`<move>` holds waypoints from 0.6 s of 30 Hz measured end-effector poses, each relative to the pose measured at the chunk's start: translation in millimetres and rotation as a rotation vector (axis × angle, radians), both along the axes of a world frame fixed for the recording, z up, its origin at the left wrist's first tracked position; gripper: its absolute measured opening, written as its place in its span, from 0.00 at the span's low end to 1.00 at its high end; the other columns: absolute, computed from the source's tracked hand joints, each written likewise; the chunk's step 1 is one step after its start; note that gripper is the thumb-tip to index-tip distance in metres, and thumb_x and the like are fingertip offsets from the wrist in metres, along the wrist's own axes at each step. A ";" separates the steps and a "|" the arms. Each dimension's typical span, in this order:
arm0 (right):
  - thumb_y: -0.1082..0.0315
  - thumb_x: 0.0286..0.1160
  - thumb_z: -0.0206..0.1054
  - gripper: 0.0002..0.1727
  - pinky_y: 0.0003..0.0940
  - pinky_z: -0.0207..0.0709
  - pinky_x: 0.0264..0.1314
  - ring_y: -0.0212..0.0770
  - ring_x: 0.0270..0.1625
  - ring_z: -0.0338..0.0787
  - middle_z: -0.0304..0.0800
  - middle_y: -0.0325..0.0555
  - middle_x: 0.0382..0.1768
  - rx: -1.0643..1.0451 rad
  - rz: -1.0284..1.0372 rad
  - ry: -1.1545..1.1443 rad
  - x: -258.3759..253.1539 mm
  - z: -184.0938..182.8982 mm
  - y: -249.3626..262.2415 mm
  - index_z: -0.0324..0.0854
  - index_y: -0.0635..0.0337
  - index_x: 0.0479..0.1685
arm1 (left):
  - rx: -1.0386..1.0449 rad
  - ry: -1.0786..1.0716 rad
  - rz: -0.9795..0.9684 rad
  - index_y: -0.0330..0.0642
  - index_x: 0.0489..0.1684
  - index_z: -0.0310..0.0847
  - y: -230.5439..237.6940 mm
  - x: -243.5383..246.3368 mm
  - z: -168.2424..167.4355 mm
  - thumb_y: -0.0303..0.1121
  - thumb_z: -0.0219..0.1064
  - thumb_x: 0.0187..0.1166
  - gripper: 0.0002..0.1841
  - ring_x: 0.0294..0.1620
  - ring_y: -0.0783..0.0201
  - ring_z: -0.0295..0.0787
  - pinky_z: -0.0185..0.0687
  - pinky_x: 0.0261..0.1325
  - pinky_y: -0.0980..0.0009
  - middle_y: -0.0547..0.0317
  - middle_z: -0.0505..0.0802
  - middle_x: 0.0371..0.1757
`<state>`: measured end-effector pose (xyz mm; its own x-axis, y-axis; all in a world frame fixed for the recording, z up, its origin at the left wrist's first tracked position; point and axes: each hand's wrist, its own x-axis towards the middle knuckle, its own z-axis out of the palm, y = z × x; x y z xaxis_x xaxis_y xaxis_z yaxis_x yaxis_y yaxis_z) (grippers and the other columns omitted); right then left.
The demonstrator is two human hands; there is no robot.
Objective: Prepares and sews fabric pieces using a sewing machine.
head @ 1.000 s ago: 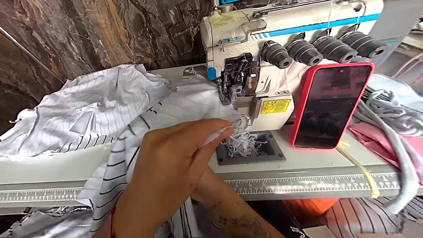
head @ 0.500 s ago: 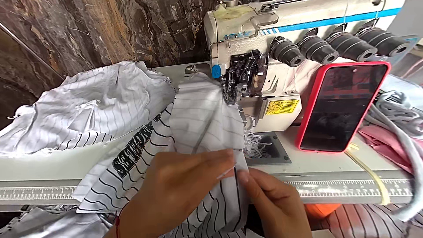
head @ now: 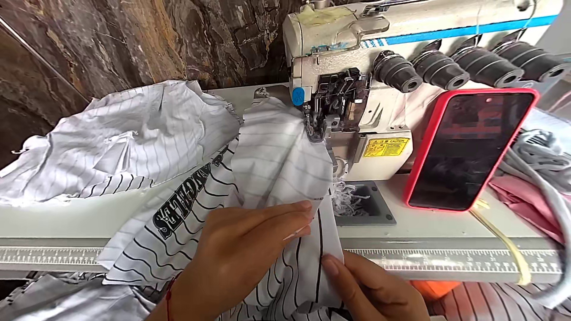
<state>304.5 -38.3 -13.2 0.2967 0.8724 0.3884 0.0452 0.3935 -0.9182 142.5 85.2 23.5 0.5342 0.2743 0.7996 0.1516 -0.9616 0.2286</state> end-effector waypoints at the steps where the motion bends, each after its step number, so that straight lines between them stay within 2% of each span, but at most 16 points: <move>1: 0.76 0.81 0.64 0.08 0.16 0.86 0.45 0.15 0.38 0.91 0.96 0.28 0.34 0.002 0.004 0.004 0.6 -0.7 -0.6 0.90 0.66 0.43 | -0.016 -0.014 -0.006 0.41 0.47 0.90 0.5 -1.2 0.0 0.35 0.63 0.88 0.11 0.51 0.77 0.95 0.86 0.53 0.85 0.60 0.99 0.51; 5: 0.76 0.81 0.65 0.08 0.16 0.85 0.44 0.15 0.37 0.90 0.96 0.27 0.34 0.000 0.003 0.018 0.5 -3.6 -0.9 0.90 0.65 0.44 | -0.035 -0.018 -0.022 0.40 0.48 0.91 0.2 -2.2 -2.0 0.34 0.63 0.88 0.10 0.52 0.75 0.96 0.88 0.56 0.83 0.58 0.99 0.51; 7: 0.75 0.81 0.65 0.08 0.16 0.86 0.45 0.15 0.38 0.91 0.96 0.28 0.34 -0.006 0.010 0.022 -0.2 -2.4 -0.1 0.90 0.65 0.43 | 0.042 0.011 0.019 0.41 0.47 0.90 -2.4 1.3 -4.7 0.34 0.63 0.88 0.10 0.49 0.74 0.96 0.86 0.50 0.84 0.57 0.99 0.50; 10: 0.75 0.82 0.64 0.08 0.17 0.87 0.46 0.16 0.38 0.91 0.97 0.28 0.35 0.004 0.019 0.023 -0.5 -1.0 1.2 0.90 0.65 0.43 | 0.161 0.066 0.087 0.44 0.49 0.89 -3.8 3.2 -6.6 0.33 0.63 0.88 0.08 0.39 0.74 0.95 0.79 0.37 0.81 0.58 0.99 0.52; 11: 0.76 0.82 0.64 0.08 0.17 0.87 0.45 0.16 0.38 0.91 0.96 0.28 0.34 0.006 0.017 0.022 -0.3 -0.8 2.2 0.90 0.65 0.43 | 0.174 0.072 0.102 0.45 0.49 0.88 -3.0 3.6 -6.2 0.34 0.63 0.88 0.08 0.38 0.74 0.94 0.78 0.36 0.81 0.59 0.99 0.52; 13: 0.76 0.82 0.64 0.08 0.15 0.85 0.42 0.15 0.35 0.90 0.95 0.27 0.32 0.001 -0.005 0.012 1.0 0.8 6.4 0.90 0.66 0.43 | 0.164 0.066 0.116 0.45 0.48 0.89 1.9 6.3 -2.6 0.34 0.61 0.89 0.09 0.41 0.76 0.95 0.79 0.38 0.83 0.60 0.99 0.52; 16: 0.76 0.80 0.64 0.08 0.13 0.81 0.34 0.13 0.30 0.85 0.92 0.25 0.28 0.004 -0.062 0.010 3.5 5.4 21.2 0.90 0.64 0.42 | 0.139 0.044 0.142 0.42 0.43 0.93 11.6 18.3 7.8 0.34 0.63 0.88 0.11 0.43 0.77 0.95 0.82 0.41 0.84 0.60 1.00 0.47; 18: 0.75 0.80 0.64 0.08 0.12 0.79 0.31 0.13 0.27 0.84 0.90 0.24 0.26 0.032 -0.098 0.008 5.7 7.4 35.6 0.90 0.62 0.39 | 0.131 0.033 0.178 0.41 0.44 0.95 14.8 30.4 15.5 0.32 0.64 0.85 0.11 0.37 0.76 0.94 0.80 0.34 0.81 0.60 1.00 0.43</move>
